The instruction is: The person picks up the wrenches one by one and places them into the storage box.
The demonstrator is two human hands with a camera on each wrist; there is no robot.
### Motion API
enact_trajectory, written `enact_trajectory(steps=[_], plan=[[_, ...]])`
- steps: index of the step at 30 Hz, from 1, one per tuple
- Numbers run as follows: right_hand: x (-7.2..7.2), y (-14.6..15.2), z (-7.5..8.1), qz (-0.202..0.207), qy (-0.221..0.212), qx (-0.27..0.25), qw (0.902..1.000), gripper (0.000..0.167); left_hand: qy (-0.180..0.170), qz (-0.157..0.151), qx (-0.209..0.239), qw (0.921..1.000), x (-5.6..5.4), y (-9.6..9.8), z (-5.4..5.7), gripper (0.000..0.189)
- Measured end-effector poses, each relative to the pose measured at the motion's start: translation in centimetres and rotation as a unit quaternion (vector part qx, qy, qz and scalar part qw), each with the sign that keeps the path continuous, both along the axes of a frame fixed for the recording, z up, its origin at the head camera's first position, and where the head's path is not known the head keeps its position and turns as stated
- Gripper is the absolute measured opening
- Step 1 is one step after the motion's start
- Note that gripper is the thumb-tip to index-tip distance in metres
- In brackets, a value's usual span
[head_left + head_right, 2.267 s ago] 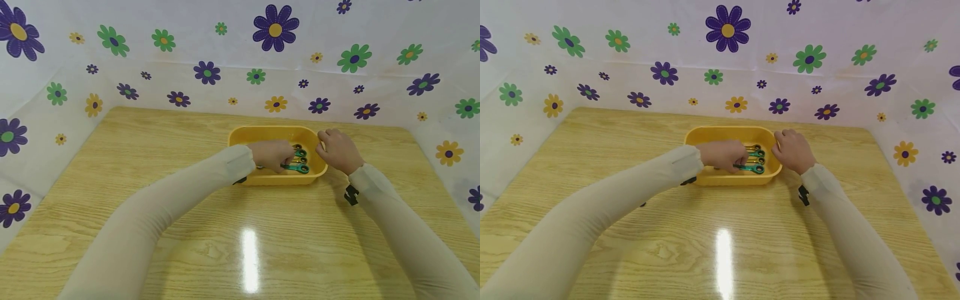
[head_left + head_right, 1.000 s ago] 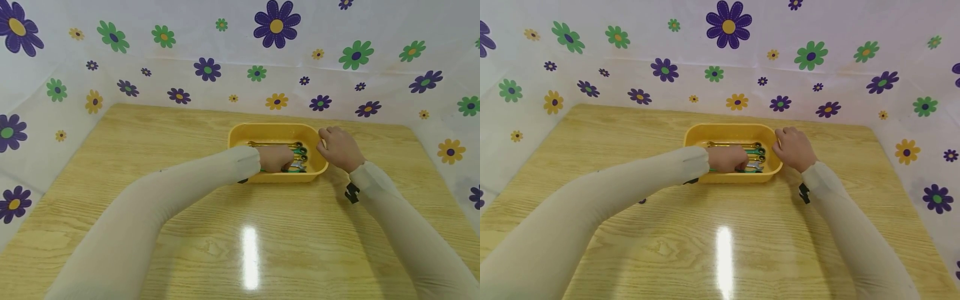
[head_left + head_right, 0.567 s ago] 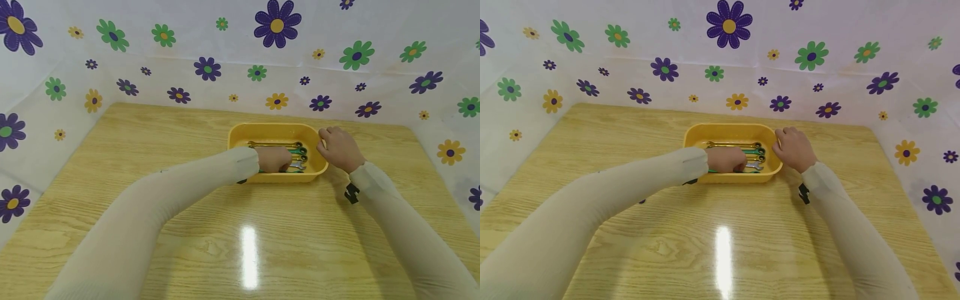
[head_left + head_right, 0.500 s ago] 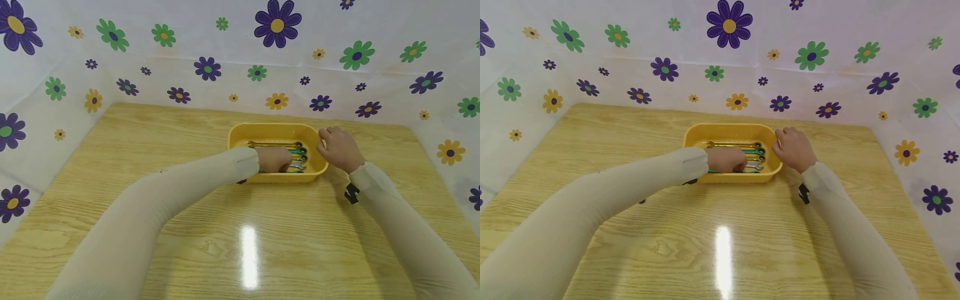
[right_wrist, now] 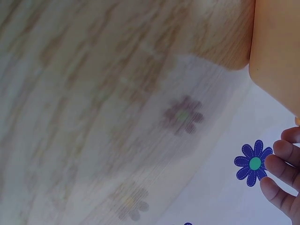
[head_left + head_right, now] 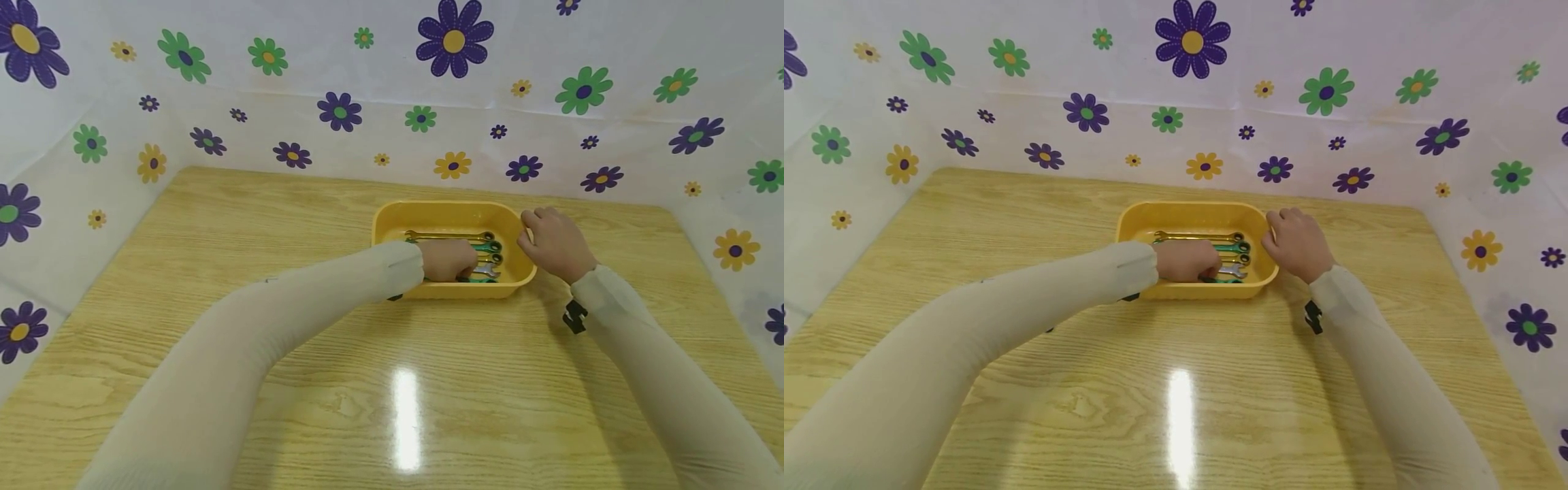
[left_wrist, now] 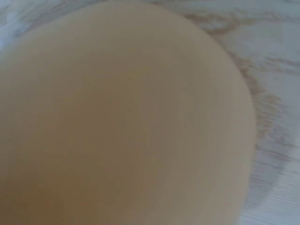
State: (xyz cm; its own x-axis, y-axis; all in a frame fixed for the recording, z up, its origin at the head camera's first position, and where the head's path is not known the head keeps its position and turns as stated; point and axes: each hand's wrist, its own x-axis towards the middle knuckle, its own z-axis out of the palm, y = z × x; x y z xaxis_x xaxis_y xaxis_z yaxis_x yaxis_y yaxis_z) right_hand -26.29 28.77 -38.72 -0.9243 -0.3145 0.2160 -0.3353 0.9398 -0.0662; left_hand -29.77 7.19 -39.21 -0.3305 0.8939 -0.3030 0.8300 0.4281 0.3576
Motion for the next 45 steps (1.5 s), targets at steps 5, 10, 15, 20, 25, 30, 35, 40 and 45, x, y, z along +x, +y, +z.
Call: enact_trajectory(steps=[5,10,15,20,25,30,35,40,45], plan=[[0.0,0.0,0.0,-0.002,-0.003,0.001,1.0,0.014,0.009,0.006,-0.011,0.9999,0.0,0.0,0.1,0.045],[0.0,0.0,0.1,-0.001,0.0,0.005,1.0,0.014,0.02,0.004,-0.014,0.9997,0.1,0.0,0.2,0.043],[0.1,-0.1,0.1,0.003,0.002,0.006,1.0,0.014,0.021,0.007,-0.006,0.9997,0.2,-0.2,0.2,0.047],[0.2,-0.1,0.0,0.008,0.005,0.002,1.0,0.014,0.027,-0.001,0.004,0.9996,-0.1,-0.4,0.3,0.046],[0.2,0.0,-0.1,0.007,0.004,0.002,1.0,0.013,0.051,-0.007,0.005,0.9987,-0.4,-0.7,0.8,0.036],[0.2,-0.1,0.0,0.003,-0.002,0.004,1.0,0.014,0.063,-0.004,0.013,0.9979,-0.2,-1.0,1.6,0.025],[0.3,-0.2,0.1,0.003,-0.006,0.006,1.0,0.014,0.078,0.003,0.007,0.9969,0.5,-1.1,2.6,0.022],[0.2,-0.2,0.1,0.005,-0.001,0.005,1.0,0.014,0.085,0.009,0.005,0.9963,0.7,-1.2,3.0,0.024],[0.2,-0.1,0.0,0.007,0.002,0.007,1.0,0.014,0.094,0.015,0.005,0.9955,0.9,-1.3,3.1,0.009]])
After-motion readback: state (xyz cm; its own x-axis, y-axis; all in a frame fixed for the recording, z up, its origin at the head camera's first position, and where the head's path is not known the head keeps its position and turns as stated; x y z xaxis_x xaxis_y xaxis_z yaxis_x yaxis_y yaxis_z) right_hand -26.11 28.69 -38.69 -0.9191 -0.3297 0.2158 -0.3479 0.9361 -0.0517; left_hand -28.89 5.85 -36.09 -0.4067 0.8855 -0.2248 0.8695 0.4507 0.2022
